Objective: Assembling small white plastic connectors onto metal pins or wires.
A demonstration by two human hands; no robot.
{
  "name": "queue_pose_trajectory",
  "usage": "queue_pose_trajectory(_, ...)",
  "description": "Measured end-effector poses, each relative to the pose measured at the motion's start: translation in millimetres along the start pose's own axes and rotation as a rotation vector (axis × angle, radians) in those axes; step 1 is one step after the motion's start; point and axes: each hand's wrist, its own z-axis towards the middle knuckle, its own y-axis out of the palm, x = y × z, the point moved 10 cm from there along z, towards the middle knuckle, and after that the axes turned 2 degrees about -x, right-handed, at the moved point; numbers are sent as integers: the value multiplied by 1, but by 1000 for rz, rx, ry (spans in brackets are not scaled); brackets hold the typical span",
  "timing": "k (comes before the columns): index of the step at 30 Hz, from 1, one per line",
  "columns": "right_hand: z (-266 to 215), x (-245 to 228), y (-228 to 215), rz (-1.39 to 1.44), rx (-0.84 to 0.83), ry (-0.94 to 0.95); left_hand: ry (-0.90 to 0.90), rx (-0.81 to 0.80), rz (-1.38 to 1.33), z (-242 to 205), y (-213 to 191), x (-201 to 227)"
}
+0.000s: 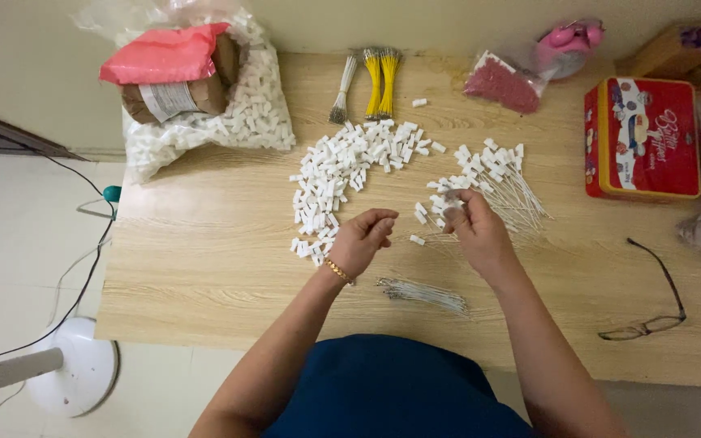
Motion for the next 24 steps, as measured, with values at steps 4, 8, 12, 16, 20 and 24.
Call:
queue_pose_trajectory(4, -3, -10, 13, 116, -88, -37, 30, 19, -110, 1, 12, 17)
queue_pose_trajectory(8, -11, -21, 20, 168, -142, 2, 58, 30, -176, -6, 18, 36)
queue_pose_trajectory(12, -15, -35, 19, 139, -119, 22, 60, -15, -203, -15, 24, 55)
queue_pose_trajectory(16, -16, -28, 21, 172, -98, 14, 47, -21, -215, -14, 25, 50)
queue_pose_trajectory(20, -17, -37, 22, 181, -81, 33, 33, -24, -297, -13, 22, 42)
queue_pose_trajectory(24, -17, -40, 23, 186, -81, 71, 5, -15, -345, -14, 21, 36)
